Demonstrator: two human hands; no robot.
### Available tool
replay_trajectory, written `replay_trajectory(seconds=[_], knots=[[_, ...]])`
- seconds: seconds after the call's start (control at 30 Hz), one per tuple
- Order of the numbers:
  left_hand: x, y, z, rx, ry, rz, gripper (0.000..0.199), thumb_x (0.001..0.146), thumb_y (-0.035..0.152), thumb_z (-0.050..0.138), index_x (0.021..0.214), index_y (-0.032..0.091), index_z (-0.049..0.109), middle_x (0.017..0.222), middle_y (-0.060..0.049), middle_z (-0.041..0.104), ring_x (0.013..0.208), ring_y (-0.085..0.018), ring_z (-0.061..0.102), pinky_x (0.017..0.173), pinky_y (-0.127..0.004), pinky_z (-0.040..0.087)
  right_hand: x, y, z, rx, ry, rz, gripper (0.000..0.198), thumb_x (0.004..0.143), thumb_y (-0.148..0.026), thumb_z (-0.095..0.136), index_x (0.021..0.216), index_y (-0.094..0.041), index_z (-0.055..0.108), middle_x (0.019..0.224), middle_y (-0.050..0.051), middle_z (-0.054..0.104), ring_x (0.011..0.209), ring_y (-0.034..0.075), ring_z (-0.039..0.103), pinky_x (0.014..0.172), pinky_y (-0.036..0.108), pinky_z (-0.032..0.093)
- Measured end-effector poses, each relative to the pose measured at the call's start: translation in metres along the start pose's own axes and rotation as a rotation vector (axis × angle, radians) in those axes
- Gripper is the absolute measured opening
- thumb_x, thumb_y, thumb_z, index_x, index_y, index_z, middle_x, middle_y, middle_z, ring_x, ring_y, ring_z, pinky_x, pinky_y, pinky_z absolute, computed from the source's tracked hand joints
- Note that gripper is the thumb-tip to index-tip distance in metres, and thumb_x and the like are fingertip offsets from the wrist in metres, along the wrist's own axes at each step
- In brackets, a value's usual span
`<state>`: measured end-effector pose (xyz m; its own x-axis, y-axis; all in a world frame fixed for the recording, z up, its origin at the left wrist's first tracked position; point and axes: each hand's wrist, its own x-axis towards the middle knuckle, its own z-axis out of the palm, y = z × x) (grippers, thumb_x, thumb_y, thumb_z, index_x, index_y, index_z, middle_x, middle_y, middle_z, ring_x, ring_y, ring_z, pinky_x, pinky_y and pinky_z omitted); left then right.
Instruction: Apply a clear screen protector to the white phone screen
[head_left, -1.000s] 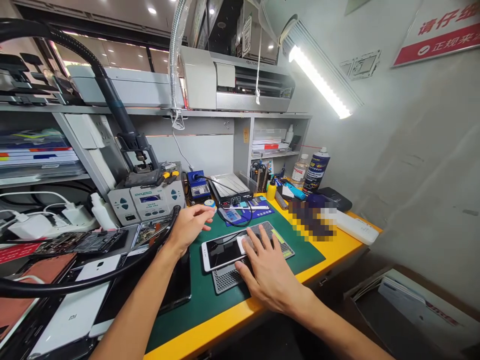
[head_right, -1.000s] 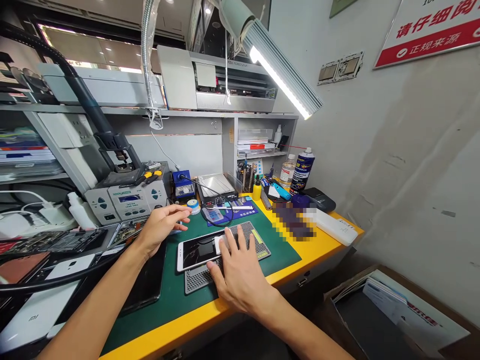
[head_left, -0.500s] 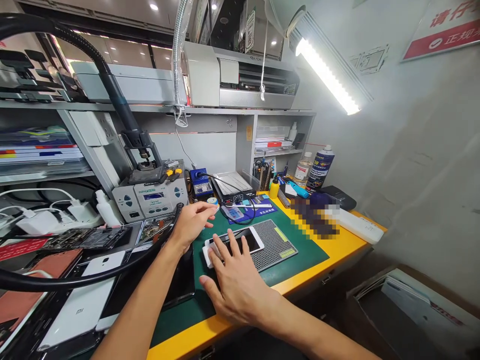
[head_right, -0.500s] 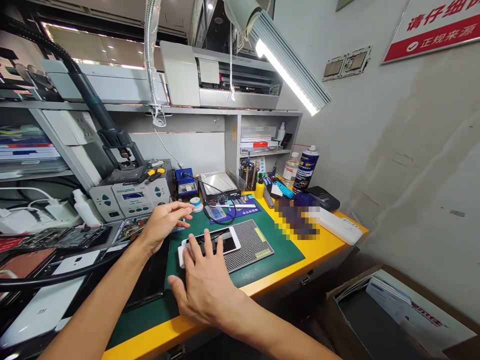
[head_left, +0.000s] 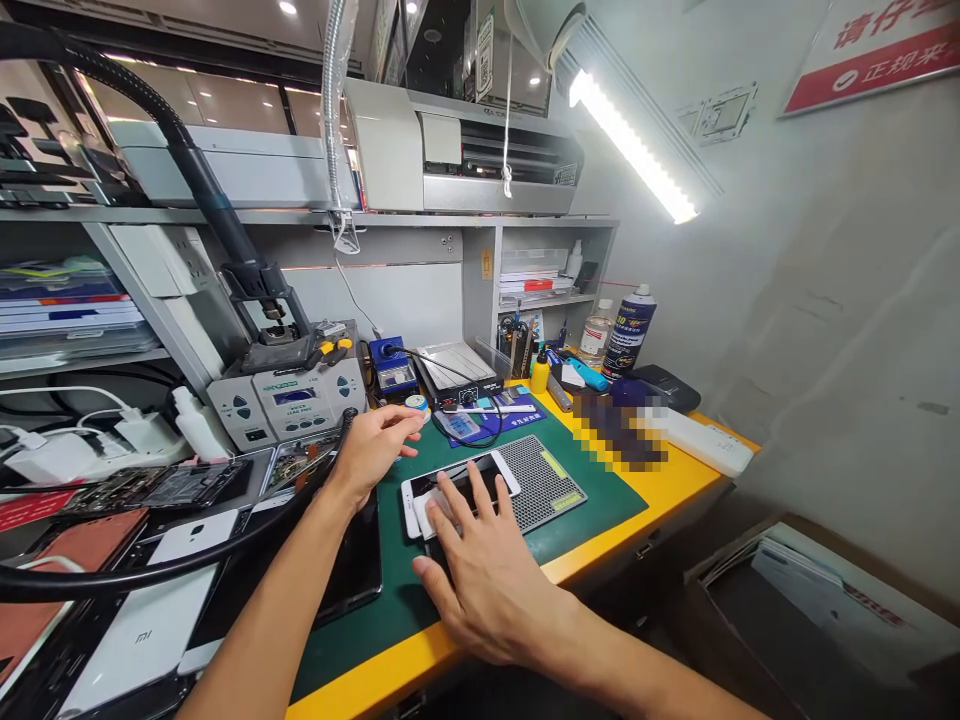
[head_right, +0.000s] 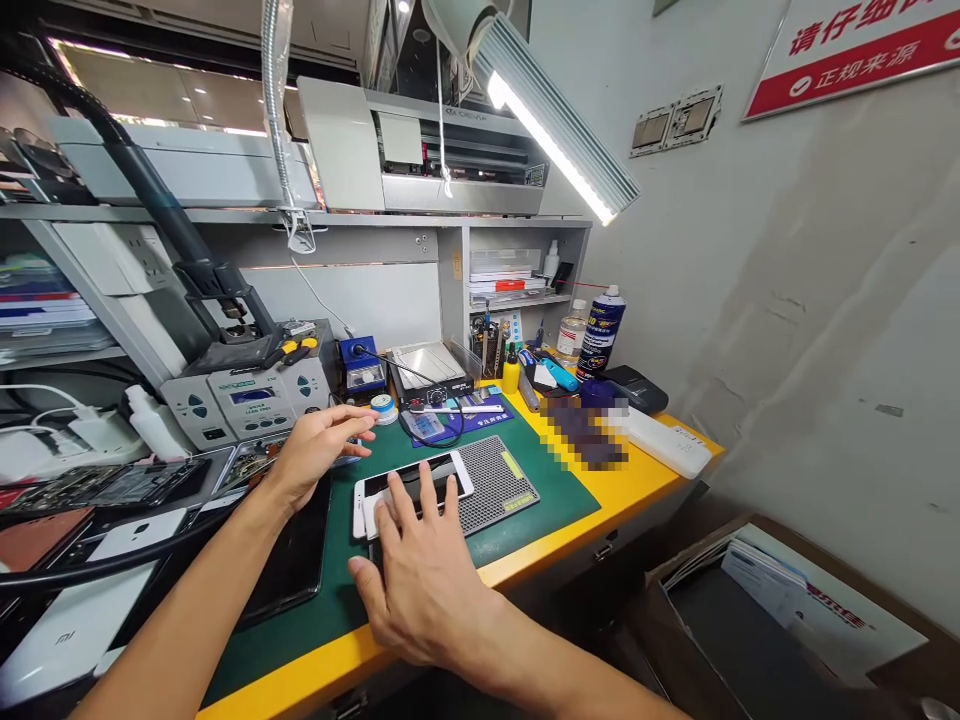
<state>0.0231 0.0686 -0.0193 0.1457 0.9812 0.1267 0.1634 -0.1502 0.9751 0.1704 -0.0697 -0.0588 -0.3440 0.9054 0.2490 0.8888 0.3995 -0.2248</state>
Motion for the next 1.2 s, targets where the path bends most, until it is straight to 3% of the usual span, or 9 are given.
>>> replay_trajectory(seconds=[0.3,0.47,0.73,1.2], knots=[[-0.002,0.001,-0.001,0.029,0.011,-0.014,0.034,0.073,0.044,0.074,0.092,0.016,0.076,0.102,-0.011,0.072,0.088,-0.024,0.065,0.063,-0.03,0.057,-0.019,0.054,-0.013,-0.136,-0.009,0.148,0.062,0.103,-0.056,0.023,0.151,-0.024,0.042,0.164,0.009,0.025,0.151,0.043,0.009,0.116,0.069,0.015],[0.0,0.001,0.0,0.032,0.008,-0.016,0.034,0.073,0.044,0.074,0.093,0.016,0.076,0.099,-0.011,0.072,0.087,-0.024,0.065,0.063,-0.03,0.057,-0.027,0.065,-0.019,-0.185,-0.023,0.208,0.06,0.103,-0.054,0.024,0.152,-0.024,0.042,0.164,0.008,0.026,0.151,0.042,0.011,0.116,0.068,0.018],[0.0,-0.002,0.0,0.015,0.006,-0.002,0.036,0.071,0.045,0.075,0.091,0.016,0.077,0.104,-0.011,0.072,0.089,-0.025,0.066,0.065,-0.032,0.058,-0.033,0.054,-0.015,-0.21,0.005,0.209,0.061,0.103,-0.052,0.024,0.15,-0.019,0.046,0.165,0.009,0.023,0.151,0.042,0.012,0.117,0.066,0.019],[0.0,0.0,0.002,-0.011,0.008,0.012,0.034,0.069,0.042,0.074,0.088,0.014,0.076,0.097,-0.013,0.073,0.086,-0.025,0.066,0.061,-0.031,0.058,-0.009,-0.006,0.0,-0.001,-0.022,-0.012,0.063,0.103,-0.055,0.024,0.149,-0.017,0.045,0.165,0.011,0.023,0.152,0.042,0.007,0.118,0.069,0.013]])
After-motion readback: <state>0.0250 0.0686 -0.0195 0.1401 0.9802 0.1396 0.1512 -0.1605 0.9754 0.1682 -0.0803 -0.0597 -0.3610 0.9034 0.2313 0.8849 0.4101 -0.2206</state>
